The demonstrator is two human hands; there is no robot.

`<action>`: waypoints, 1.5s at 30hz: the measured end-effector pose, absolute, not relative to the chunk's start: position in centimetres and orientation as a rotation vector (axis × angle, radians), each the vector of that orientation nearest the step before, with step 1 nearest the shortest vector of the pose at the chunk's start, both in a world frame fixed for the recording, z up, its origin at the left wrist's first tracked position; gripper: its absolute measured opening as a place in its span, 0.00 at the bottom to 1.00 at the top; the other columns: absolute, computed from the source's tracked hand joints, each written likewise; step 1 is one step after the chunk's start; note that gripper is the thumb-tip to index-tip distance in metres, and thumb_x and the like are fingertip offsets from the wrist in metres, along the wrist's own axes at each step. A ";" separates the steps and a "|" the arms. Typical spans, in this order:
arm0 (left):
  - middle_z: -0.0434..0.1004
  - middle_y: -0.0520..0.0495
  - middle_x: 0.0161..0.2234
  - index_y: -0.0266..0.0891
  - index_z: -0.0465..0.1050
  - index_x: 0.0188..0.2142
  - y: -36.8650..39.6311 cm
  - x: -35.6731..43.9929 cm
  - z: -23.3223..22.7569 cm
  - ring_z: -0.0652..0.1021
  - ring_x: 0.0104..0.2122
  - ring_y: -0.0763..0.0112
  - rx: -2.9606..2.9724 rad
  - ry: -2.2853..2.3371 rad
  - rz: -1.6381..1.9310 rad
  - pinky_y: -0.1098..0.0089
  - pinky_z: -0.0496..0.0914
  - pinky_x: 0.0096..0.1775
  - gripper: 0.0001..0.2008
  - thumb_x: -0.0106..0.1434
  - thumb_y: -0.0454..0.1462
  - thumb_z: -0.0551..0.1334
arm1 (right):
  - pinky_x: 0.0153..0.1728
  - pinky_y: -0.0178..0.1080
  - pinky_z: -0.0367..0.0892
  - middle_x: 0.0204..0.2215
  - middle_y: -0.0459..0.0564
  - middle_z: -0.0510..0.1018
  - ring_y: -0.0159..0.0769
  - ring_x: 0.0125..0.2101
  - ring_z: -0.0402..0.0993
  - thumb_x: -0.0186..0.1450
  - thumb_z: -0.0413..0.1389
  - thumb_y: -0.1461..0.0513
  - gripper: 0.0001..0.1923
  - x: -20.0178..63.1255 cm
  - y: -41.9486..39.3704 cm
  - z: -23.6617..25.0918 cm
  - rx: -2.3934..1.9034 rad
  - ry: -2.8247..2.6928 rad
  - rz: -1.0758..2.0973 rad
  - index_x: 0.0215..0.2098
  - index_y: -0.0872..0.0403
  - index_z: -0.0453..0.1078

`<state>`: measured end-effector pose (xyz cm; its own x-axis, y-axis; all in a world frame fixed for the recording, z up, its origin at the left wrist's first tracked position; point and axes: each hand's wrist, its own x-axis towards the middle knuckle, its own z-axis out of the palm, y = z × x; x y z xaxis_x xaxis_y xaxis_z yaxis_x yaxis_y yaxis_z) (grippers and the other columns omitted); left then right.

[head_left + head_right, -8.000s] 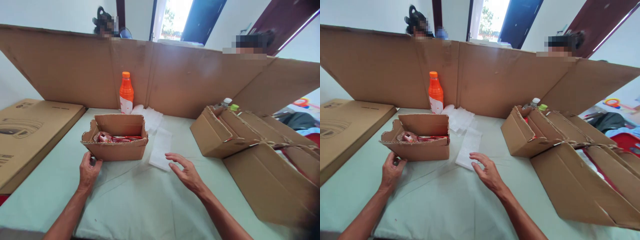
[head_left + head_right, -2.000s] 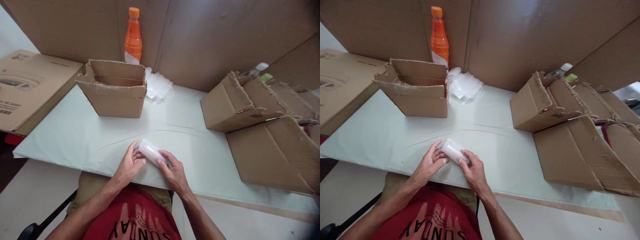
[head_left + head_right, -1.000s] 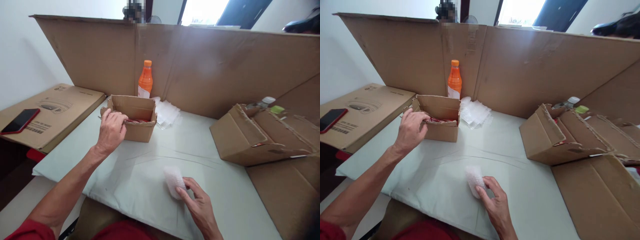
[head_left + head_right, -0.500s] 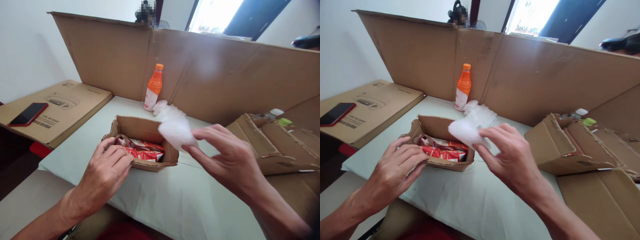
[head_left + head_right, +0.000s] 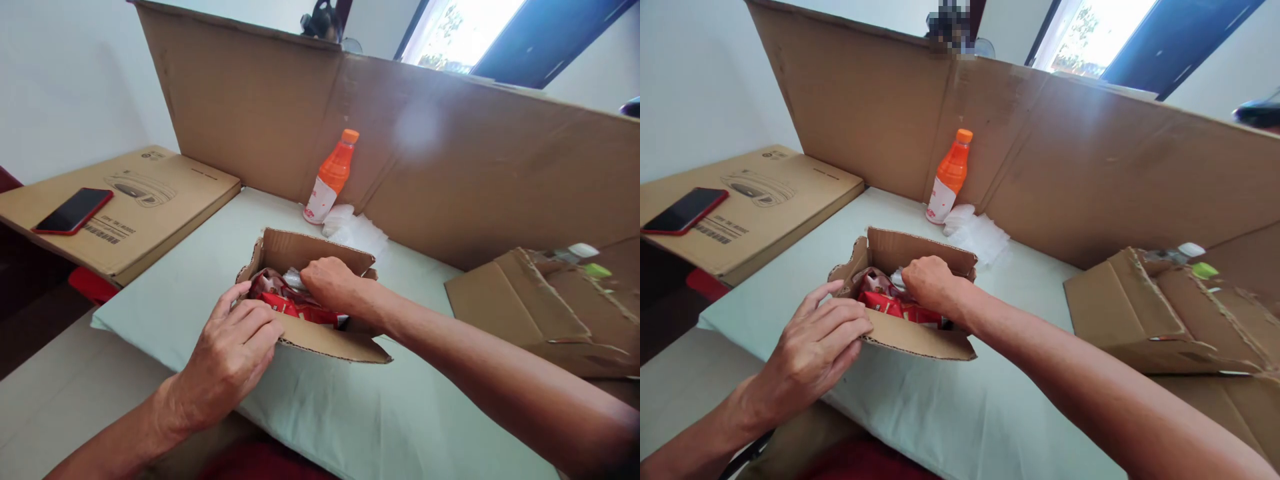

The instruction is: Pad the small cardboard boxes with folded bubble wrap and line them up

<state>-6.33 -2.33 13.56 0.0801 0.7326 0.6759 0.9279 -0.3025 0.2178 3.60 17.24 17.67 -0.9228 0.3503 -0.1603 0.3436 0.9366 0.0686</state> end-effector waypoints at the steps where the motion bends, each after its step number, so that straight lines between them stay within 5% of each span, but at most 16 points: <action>1: 0.80 0.47 0.39 0.38 0.72 0.43 -2.4 -6.3 13.5 0.78 0.45 0.63 -2.074 -1.656 -1.055 0.48 0.64 0.61 0.11 0.64 0.25 0.59 | 0.32 0.37 0.70 0.29 0.57 0.84 0.44 0.33 0.82 0.61 0.61 0.67 0.04 3.9 17.3 17.9 0.522 2.880 0.080 0.32 0.56 0.80; 5: 0.76 0.40 0.49 0.39 0.70 0.53 -3.2 -6.5 13.5 0.73 0.57 0.53 -1.845 -1.644 -1.188 0.46 0.66 0.61 0.21 0.61 0.27 0.65 | 0.31 0.37 0.69 0.36 0.55 0.84 0.43 0.33 0.81 0.66 0.57 0.66 0.09 8.4 17.3 20.6 0.625 2.954 0.172 0.42 0.55 0.78; 9: 0.70 0.41 0.57 0.45 0.62 0.64 -3.4 -7.3 12.2 0.72 0.59 0.54 -1.571 -1.791 -1.445 0.48 0.66 0.62 0.33 0.61 0.30 0.66 | 0.28 0.36 0.69 0.38 0.50 0.83 0.37 0.31 0.79 0.70 0.54 0.56 0.13 17.6 17.1 21.4 1.259 3.435 -0.073 0.47 0.50 0.77; 12: 0.65 0.40 0.64 0.47 0.54 0.68 -2.7 -7.8 10.0 0.69 0.63 0.54 -1.465 -1.971 -1.780 0.49 0.64 0.64 0.38 0.62 0.35 0.66 | 0.25 0.37 0.69 0.37 0.51 0.84 0.39 0.31 0.77 0.67 0.57 0.51 0.14 23.3 16.1 17.3 1.606 3.408 -0.381 0.46 0.48 0.77; 15: 0.59 0.38 0.68 0.46 0.50 0.70 -2.2 -8.4 7.3 0.65 0.66 0.54 -1.466 -2.141 -2.072 0.51 0.63 0.65 0.40 0.63 0.38 0.67 | 0.28 0.40 0.73 0.49 0.56 0.81 0.42 0.35 0.79 0.64 0.60 0.50 0.28 24.4 14.1 11.0 1.529 3.250 -0.781 0.60 0.49 0.68; 18: 0.63 0.37 0.66 0.43 0.56 0.67 -2.0 -8.8 5.4 0.69 0.63 0.53 -1.433 -2.337 -2.260 0.52 0.67 0.62 0.37 0.61 0.42 0.68 | 0.35 0.44 0.76 0.55 0.59 0.76 0.46 0.42 0.78 0.64 0.59 0.49 0.34 21.4 12.2 6.6 1.436 3.180 -1.066 0.64 0.51 0.62; 23: 0.74 0.39 0.55 0.39 0.65 0.58 0.2 -7.3 4.9 0.77 0.53 0.57 -1.319 -2.416 -2.430 0.59 0.74 0.53 0.30 0.59 0.45 0.68 | 0.32 0.43 0.74 0.45 0.58 0.80 0.45 0.37 0.77 0.65 0.55 0.48 0.28 17.2 13.7 6.1 1.480 3.137 -1.407 0.58 0.54 0.67; 27: 0.72 0.38 0.57 0.40 0.63 0.61 3.0 -3.1 5.5 0.78 0.51 0.58 -1.437 -2.354 -2.457 0.58 0.74 0.52 0.32 0.59 0.41 0.67 | 0.30 0.44 0.72 0.35 0.57 0.81 0.46 0.33 0.77 0.60 0.57 0.46 0.24 21.0 16.4 6.1 1.719 3.048 -1.405 0.44 0.56 0.71; 32: 0.70 0.40 0.60 0.45 0.61 0.64 0.3 0.6 3.9 0.74 0.58 0.55 -1.777 -2.338 -2.218 0.55 0.71 0.58 0.32 0.61 0.36 0.64 | 0.34 0.44 0.73 0.39 0.58 0.82 0.48 0.37 0.78 0.62 0.58 0.45 0.23 26.7 15.7 5.5 1.856 2.921 -1.359 0.40 0.55 0.73; 35: 0.68 0.42 0.62 0.48 0.62 0.65 -4.2 -0.5 1.5 0.71 0.61 0.52 -1.690 -2.340 -2.001 0.52 0.67 0.62 0.32 0.62 0.39 0.65 | 0.35 0.44 0.74 0.41 0.57 0.82 0.47 0.38 0.78 0.63 0.58 0.43 0.25 25.1 15.1 5.4 1.669 2.944 -1.461 0.43 0.55 0.74; 40: 0.66 0.37 0.62 0.45 0.57 0.66 -8.0 -4.6 0.4 0.71 0.61 0.46 -1.509 -2.440 -1.758 0.46 0.66 0.62 0.41 0.58 0.46 0.71 | 0.56 0.50 0.68 0.58 0.58 0.74 0.49 0.55 0.72 0.66 0.56 0.44 0.31 18.0 16.1 5.3 1.187 3.078 -1.809 0.60 0.53 0.66; 45: 0.61 0.32 0.65 0.45 0.42 0.71 -5.7 -6.1 1.3 0.70 0.62 0.42 -1.558 -2.418 -1.864 0.44 0.69 0.59 0.57 0.52 0.51 0.74 | 0.53 0.52 0.69 0.61 0.60 0.71 0.49 0.59 0.69 0.66 0.56 0.46 0.34 15.5 16.4 3.3 1.372 3.049 -1.776 0.65 0.51 0.59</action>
